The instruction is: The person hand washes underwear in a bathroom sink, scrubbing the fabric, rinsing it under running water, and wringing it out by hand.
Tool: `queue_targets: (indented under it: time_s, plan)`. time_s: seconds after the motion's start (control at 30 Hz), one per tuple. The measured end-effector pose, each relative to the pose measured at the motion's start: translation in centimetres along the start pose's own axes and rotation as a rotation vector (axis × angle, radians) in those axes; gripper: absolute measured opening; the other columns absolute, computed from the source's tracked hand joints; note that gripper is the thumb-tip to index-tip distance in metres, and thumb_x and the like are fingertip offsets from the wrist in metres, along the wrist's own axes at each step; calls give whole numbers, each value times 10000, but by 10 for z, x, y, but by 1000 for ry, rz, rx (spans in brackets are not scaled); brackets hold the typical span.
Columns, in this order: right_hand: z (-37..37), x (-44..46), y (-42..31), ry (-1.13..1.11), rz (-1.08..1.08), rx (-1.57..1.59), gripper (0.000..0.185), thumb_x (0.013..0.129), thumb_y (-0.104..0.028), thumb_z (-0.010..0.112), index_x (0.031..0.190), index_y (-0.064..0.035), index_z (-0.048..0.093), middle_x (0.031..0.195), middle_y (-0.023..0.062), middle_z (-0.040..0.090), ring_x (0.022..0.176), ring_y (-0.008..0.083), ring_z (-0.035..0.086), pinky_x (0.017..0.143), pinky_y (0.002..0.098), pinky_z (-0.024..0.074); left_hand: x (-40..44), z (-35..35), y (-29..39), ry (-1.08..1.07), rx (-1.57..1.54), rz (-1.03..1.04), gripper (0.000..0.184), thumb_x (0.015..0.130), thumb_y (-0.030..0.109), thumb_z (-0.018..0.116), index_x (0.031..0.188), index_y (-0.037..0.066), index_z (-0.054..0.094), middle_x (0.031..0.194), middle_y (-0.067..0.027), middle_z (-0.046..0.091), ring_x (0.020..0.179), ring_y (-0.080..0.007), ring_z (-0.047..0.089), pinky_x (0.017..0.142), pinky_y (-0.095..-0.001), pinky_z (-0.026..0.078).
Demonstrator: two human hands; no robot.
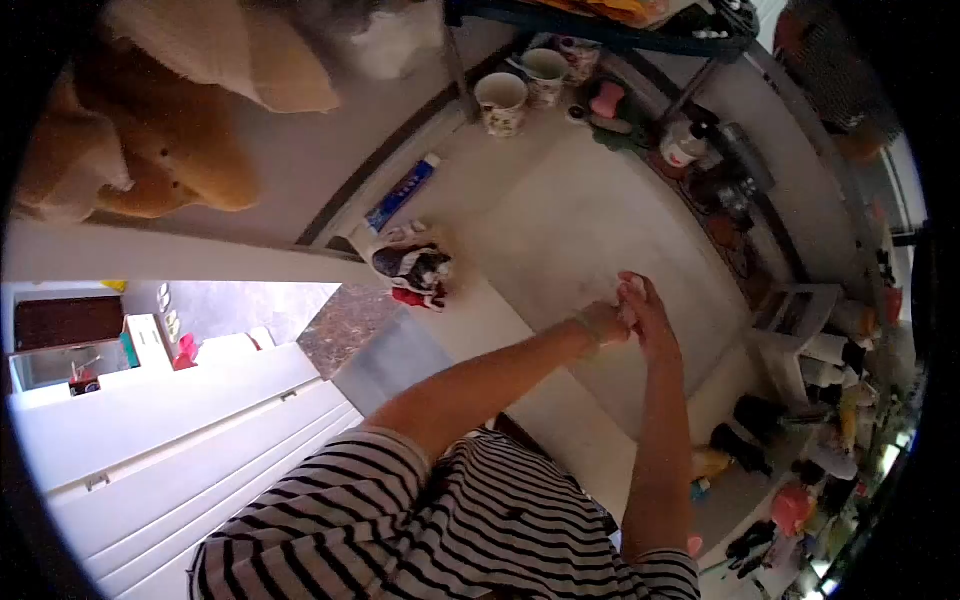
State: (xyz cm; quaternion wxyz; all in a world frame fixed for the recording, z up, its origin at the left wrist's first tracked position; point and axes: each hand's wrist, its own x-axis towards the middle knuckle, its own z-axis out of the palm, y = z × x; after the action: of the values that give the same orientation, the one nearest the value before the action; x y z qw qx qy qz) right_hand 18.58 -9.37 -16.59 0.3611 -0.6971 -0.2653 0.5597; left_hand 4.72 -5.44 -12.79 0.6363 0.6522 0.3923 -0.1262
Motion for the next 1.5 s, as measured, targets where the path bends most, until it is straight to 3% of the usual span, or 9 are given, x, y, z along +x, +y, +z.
queue_targets:
  time_s: [0.07, 0.17, 0.23, 0.4, 0.6, 0.7, 0.9, 0.97, 1.5]
  plan:
    - [2, -48, -31, -237, -83, 453, 624, 782, -328, 599, 1300, -110, 330, 1254, 153, 421, 1065, 298, 487, 908, 434, 377, -7, -1, -6, -292, -690, -74, 261, 761, 253, 636, 892, 30, 602, 818, -106, 619, 709, -183, 613, 488, -290, 464]
    - [26, -76, -52, -347, -217, 833, 649, 771, -251, 613, 1321, -120, 295, 1223, 140, 423, 1078, 272, 465, 897, 408, 389, -38, -1, 7, -385, -1211, -16, 216, 783, 221, 632, 884, 33, 600, 780, -97, 617, 645, -148, 614, 415, -198, 424]
    - [33, -76, -55, -396, -310, 1022, 663, 755, -197, 628, 1325, -128, 296, 1195, 127, 430, 1098, 246, 438, 888, 371, 398, -33, 10, 10, -389, -1296, -31, 196, 787, 215, 630, 886, 49, 601, 777, -79, 621, 641, -144, 614, 390, -188, 407]
    - [18, -65, -53, -287, -331, 941, 450, 721, -75, 620, 1137, -84, 449, 912, 87, 559, 719, 162, 550, 608, 291, 464, -54, 4, 32, -440, -1411, 18, 139, 797, 216, 620, 842, 91, 582, 730, -27, 605, 575, -117, 586, 351, -169, 361]
    - [4, -92, -105, -72, -128, 272, 252, 762, -92, 615, 993, -92, 516, 613, -21, 466, 500, 75, 405, 472, 194, 353, -34, 22, 33, -489, -1240, 58, 145, 777, 177, 603, 700, 112, 499, 543, 20, 460, 414, -77, 425, 333, -196, 283]
    - [0, -86, -101, -20, -66, 192, 206, 776, -145, 632, 943, -70, 537, 621, -28, 458, 515, 64, 401, 473, 193, 336, -19, 35, 45, -273, -875, -51, 99, 739, 132, 585, 704, 93, 501, 543, 1, 461, 410, -105, 430, 338, -247, 305]
    - [-2, -50, -62, 206, -91, 23, 224, 783, -242, 640, 844, -46, 552, 680, 11, 510, 609, 105, 464, 551, 261, 387, 19, 58, 24, 329, 116, 468, 185, 715, 136, 569, 863, 26, 563, 666, -124, 589, 569, -290, 562, 534, -365, 451]
    - [2, -41, -56, 269, -30, 2, 257, 780, -263, 642, 863, -41, 544, 667, 0, 486, 589, 91, 444, 528, 235, 371, 8, 60, 27, 431, 121, 257, 189, 780, 142, 491, 851, -16, 568, 838, -171, 601, 864, -257, 574, 706, -336, 463]
    - [6, -11, -3, 347, -7, 152, 301, 831, -288, 536, 638, -68, 464, 568, 23, 436, 524, 138, 413, 513, 284, 333, 1, 48, 12, 287, 90, 3, 174, 819, 114, 469, 893, 23, 597, 905, -140, 631, 827, -259, 620, 690, -358, 486]
